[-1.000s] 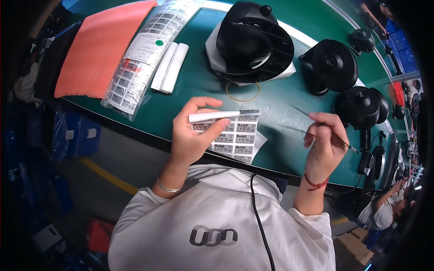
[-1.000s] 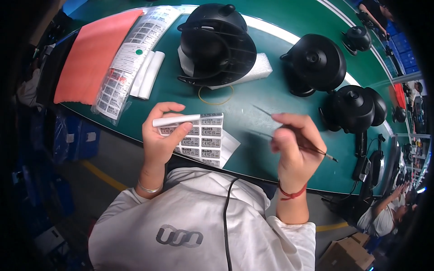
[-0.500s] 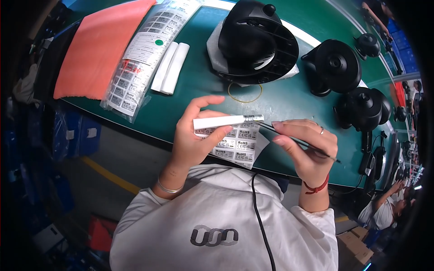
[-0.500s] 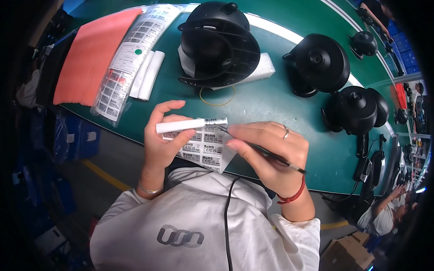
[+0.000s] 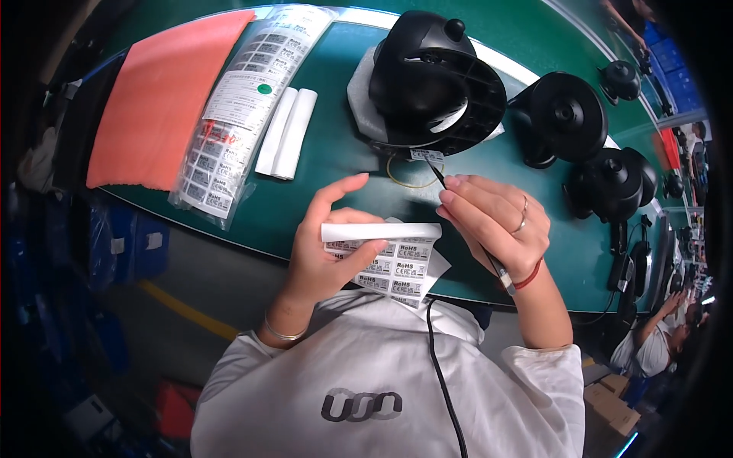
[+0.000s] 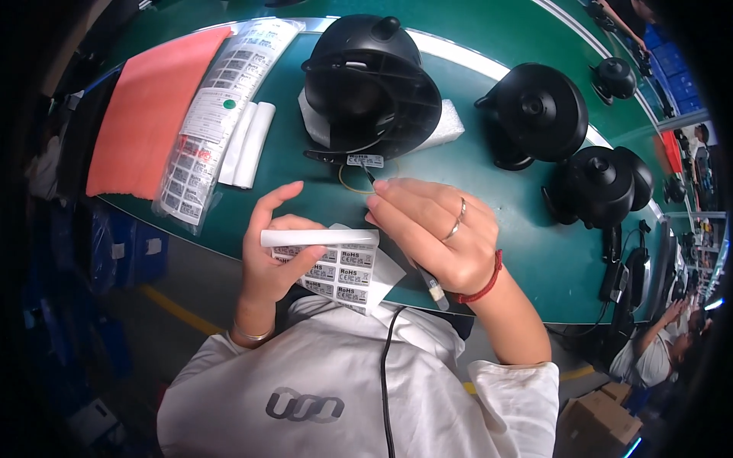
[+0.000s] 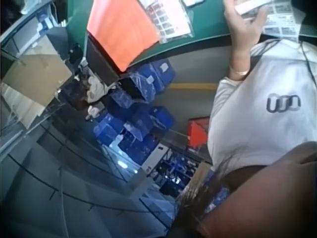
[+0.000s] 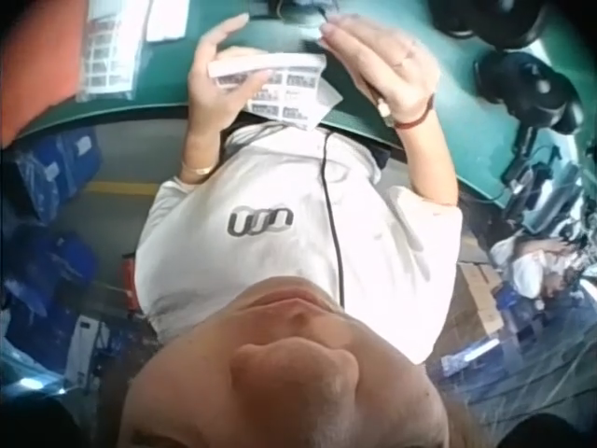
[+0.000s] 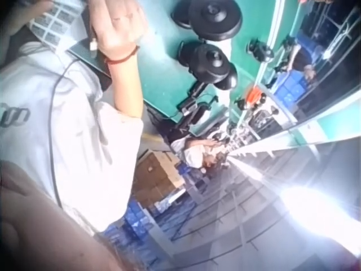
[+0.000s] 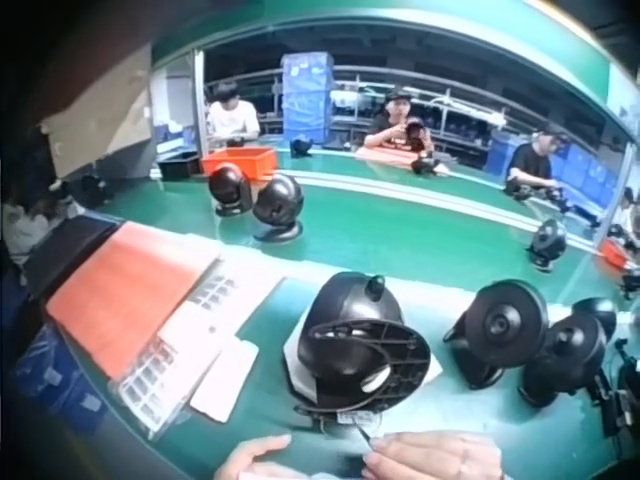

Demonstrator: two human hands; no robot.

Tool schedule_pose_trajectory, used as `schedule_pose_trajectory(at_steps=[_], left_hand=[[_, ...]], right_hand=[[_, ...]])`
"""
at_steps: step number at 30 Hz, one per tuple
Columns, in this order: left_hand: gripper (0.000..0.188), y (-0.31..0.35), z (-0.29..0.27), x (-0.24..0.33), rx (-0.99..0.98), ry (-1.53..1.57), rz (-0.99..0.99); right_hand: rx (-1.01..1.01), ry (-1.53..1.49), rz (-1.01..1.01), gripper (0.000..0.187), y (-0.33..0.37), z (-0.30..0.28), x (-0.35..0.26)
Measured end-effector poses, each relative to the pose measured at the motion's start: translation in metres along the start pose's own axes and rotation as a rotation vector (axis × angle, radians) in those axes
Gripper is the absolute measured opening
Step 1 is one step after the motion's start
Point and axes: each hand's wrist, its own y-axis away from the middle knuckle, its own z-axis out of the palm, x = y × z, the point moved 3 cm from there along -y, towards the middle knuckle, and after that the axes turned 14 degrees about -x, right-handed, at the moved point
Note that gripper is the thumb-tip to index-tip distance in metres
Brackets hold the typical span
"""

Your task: The recorder is peeling small labels from a sheet and sticking them onto black plastic components using tweezers on an assembly line.

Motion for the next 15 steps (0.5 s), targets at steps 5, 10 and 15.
schedule_pose_trajectory(at_steps=[5, 10, 15], left_hand=[[0.064, -0.001, -0.001, -0.002, -0.023, 0.024, 0.026], [0.064, -0.002, -0.002, -0.003, -0.037, 0.010, 0.048], [0.064, -0.003, -0.002, -0.003, -0.026, -0.039, 0.081]], right_hand=[[-0.003, -0.009, -0.054, 0.026, -0.003, 0.008, 0.005], [0.001, 0.001, -0.060, 0.026, -0.004, 0.011, 0.012], [-0.005, -0.031, -0.067, 0.025, -0.003, 0.013, 0.014]])
